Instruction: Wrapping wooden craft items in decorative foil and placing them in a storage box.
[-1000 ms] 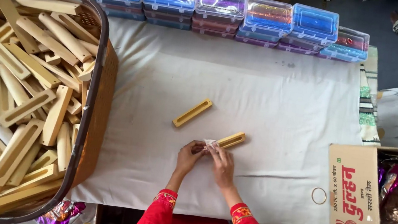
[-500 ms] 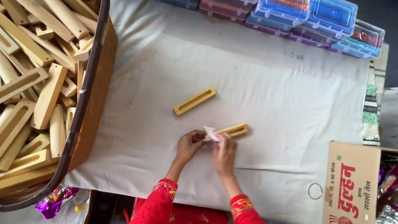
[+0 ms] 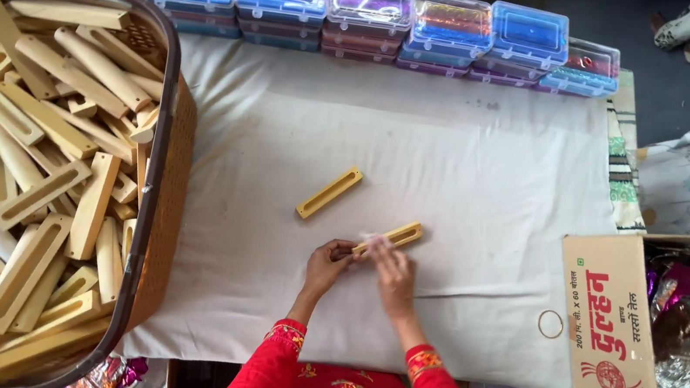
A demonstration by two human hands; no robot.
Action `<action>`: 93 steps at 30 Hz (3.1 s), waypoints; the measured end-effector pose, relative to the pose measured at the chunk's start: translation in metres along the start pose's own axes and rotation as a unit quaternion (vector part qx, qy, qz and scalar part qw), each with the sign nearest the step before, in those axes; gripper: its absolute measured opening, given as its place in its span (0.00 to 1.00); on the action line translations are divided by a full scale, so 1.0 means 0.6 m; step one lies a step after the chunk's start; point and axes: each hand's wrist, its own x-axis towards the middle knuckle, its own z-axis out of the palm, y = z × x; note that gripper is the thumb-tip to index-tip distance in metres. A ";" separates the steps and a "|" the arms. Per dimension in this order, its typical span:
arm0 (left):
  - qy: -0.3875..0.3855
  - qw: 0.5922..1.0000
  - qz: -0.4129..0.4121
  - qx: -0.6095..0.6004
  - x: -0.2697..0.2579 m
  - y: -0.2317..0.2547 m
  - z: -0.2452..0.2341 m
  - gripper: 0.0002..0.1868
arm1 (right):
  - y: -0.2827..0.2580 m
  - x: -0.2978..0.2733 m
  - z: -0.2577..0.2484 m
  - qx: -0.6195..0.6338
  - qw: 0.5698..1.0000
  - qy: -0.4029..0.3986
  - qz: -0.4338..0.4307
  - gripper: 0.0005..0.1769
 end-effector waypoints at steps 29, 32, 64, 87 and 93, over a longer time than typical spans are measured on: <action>-0.001 0.999 -0.020 -0.043 0.003 0.009 -0.005 0.17 | 0.032 0.015 0.002 -0.019 0.998 -0.055 0.019 0.10; 0.005 1.000 -0.023 0.002 -0.015 0.051 -0.001 0.17 | 0.069 0.035 -0.025 -0.025 0.995 -0.032 0.093 0.10; 0.009 0.999 -0.032 0.003 -0.010 0.060 0.002 0.18 | 0.087 0.048 -0.007 0.007 0.985 -0.028 0.173 0.34; 0.013 0.999 -0.022 0.026 0.009 0.006 -0.008 0.18 | -0.025 0.012 0.009 0.062 0.994 -0.026 0.082 0.32; 0.067 0.992 -0.018 0.106 -0.032 0.088 0.015 0.33 | 0.077 0.044 -0.026 0.029 0.989 -0.008 0.146 0.31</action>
